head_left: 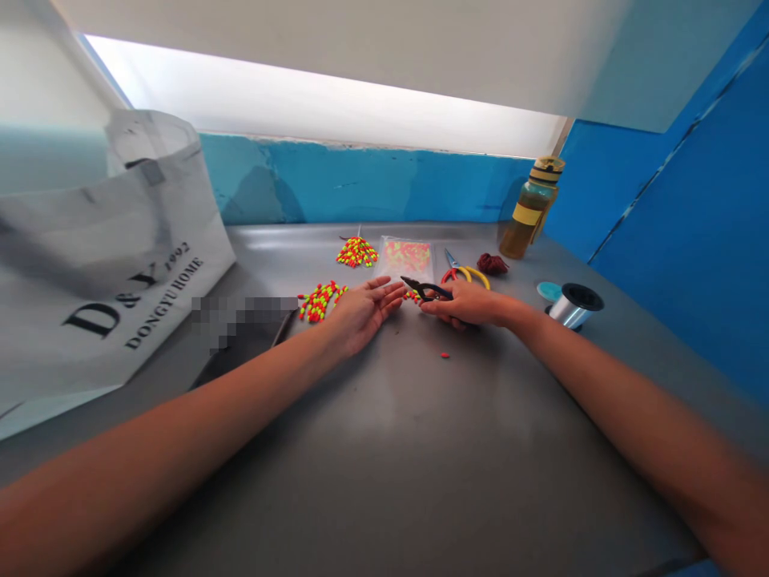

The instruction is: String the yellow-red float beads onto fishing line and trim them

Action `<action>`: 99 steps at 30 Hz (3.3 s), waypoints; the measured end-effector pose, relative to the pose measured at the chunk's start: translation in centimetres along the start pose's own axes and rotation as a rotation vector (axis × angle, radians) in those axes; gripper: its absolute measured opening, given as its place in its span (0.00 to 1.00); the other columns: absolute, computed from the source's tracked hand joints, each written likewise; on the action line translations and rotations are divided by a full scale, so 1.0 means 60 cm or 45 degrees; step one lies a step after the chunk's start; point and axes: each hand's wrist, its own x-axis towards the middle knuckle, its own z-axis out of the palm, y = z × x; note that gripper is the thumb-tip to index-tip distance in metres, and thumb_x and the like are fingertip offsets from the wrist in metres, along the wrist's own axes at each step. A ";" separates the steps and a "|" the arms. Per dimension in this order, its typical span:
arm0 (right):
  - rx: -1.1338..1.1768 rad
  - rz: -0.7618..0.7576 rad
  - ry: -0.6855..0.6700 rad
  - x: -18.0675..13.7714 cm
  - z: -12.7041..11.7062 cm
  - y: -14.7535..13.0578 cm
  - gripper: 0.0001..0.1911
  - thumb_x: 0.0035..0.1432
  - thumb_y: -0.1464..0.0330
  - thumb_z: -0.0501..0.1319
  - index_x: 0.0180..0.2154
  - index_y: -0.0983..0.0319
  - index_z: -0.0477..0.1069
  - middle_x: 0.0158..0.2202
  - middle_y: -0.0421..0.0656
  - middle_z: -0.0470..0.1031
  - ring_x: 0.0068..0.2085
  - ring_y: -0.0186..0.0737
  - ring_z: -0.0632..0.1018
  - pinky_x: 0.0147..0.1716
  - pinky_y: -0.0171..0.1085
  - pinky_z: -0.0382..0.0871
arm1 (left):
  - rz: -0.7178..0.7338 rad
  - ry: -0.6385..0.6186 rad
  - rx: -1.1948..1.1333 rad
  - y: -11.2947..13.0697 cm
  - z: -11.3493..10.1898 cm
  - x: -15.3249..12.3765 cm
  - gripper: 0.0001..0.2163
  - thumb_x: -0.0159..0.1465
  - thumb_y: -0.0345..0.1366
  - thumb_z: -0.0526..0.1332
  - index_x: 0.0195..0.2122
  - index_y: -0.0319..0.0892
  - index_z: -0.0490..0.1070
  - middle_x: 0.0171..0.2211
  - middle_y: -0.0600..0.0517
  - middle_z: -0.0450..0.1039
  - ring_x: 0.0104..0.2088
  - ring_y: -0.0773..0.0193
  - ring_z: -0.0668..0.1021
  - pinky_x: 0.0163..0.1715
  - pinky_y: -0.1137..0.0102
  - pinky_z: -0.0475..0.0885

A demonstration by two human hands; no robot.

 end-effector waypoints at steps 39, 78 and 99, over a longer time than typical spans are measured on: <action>0.060 -0.115 -0.064 -0.006 -0.006 0.004 0.22 0.58 0.50 0.64 0.27 0.62 0.69 0.21 0.38 0.70 0.22 0.33 0.70 0.23 0.32 0.60 | 0.029 0.084 0.089 0.002 0.001 0.003 0.07 0.67 0.30 0.63 0.31 0.35 0.74 0.30 0.47 0.77 0.23 0.74 0.76 0.20 0.82 0.71; -0.028 -0.083 -0.059 -0.006 -0.003 0.003 0.23 0.56 0.48 0.65 0.35 0.62 0.72 0.23 0.38 0.72 0.23 0.33 0.71 0.21 0.33 0.58 | 0.013 -0.060 0.106 0.005 0.001 -0.004 0.04 0.64 0.24 0.63 0.32 0.37 0.75 0.25 0.52 0.73 0.23 0.72 0.73 0.24 0.78 0.71; -0.163 -0.094 -0.076 -0.005 0.001 -0.008 0.22 0.60 0.52 0.63 0.44 0.63 0.78 0.26 0.40 0.74 0.23 0.33 0.72 0.23 0.31 0.60 | 0.026 -0.083 0.008 0.007 -0.001 -0.001 0.04 0.66 0.26 0.62 0.33 0.37 0.73 0.29 0.53 0.75 0.20 0.77 0.70 0.23 0.80 0.71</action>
